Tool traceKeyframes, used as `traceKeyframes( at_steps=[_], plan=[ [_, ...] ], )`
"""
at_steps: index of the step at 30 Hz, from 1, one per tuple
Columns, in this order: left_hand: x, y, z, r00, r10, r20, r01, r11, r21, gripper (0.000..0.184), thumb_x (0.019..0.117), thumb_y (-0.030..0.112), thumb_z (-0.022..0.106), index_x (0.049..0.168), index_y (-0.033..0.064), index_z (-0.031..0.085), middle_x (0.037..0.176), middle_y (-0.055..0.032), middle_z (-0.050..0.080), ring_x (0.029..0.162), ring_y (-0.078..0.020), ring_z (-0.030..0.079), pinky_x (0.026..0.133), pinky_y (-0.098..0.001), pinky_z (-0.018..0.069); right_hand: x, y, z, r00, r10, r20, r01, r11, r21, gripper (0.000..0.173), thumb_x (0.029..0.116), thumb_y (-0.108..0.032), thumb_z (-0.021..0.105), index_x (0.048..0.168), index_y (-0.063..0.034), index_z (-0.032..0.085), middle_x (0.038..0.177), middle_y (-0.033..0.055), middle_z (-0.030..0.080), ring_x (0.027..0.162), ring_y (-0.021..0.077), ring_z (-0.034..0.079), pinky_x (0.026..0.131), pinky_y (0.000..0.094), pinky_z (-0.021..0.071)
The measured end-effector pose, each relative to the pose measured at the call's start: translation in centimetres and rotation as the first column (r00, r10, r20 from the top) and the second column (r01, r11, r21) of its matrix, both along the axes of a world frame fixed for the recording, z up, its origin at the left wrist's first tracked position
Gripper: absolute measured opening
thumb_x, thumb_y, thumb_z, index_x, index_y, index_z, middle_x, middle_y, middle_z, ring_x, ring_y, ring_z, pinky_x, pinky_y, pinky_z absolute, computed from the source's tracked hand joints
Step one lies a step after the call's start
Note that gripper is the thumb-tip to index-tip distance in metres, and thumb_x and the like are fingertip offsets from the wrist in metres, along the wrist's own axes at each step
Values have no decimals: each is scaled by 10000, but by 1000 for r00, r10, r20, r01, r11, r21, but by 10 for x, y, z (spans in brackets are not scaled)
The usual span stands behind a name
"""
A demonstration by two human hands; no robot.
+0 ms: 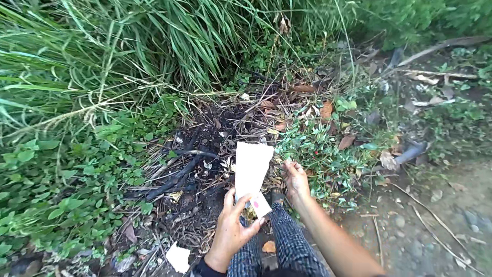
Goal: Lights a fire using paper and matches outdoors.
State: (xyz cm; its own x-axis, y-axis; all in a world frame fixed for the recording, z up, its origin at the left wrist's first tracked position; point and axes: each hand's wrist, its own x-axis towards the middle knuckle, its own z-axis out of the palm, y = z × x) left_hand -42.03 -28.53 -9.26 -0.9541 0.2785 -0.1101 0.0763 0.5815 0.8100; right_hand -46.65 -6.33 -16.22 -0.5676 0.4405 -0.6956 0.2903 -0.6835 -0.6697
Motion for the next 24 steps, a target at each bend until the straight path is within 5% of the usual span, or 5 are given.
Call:
traceKeyframes(
  at_steps=[7,12,24],
  plan=[
    [-56,-6,-128,994,12,108,-13,1000,15,616,752,407,847,1241,59,707,1433,-301,483,1017,-206,678,756,-308,600,-40,-14,-134,996,-75,51,66,986,150,142,1026,-32,565,884,-23,580,696,20,602,563,87,568,571,232,533],
    [-77,-1,-211,974,24,223,-34,999,41,610,767,359,850,1268,48,692,1460,-309,448,1069,-231,680,801,-317,612,-62,-25,-215,993,-71,95,51,980,191,102,1011,-55,604,910,-45,595,773,25,610,656,106,588,647,270,539],
    [-100,7,-335,970,-23,242,29,999,-20,593,757,414,860,1243,107,712,1496,-267,436,1112,-305,666,830,-446,614,-103,-35,-331,994,10,108,-42,952,304,90,989,-106,657,919,-70,612,804,4,599,680,68,577,619,216,506]
  ],
)
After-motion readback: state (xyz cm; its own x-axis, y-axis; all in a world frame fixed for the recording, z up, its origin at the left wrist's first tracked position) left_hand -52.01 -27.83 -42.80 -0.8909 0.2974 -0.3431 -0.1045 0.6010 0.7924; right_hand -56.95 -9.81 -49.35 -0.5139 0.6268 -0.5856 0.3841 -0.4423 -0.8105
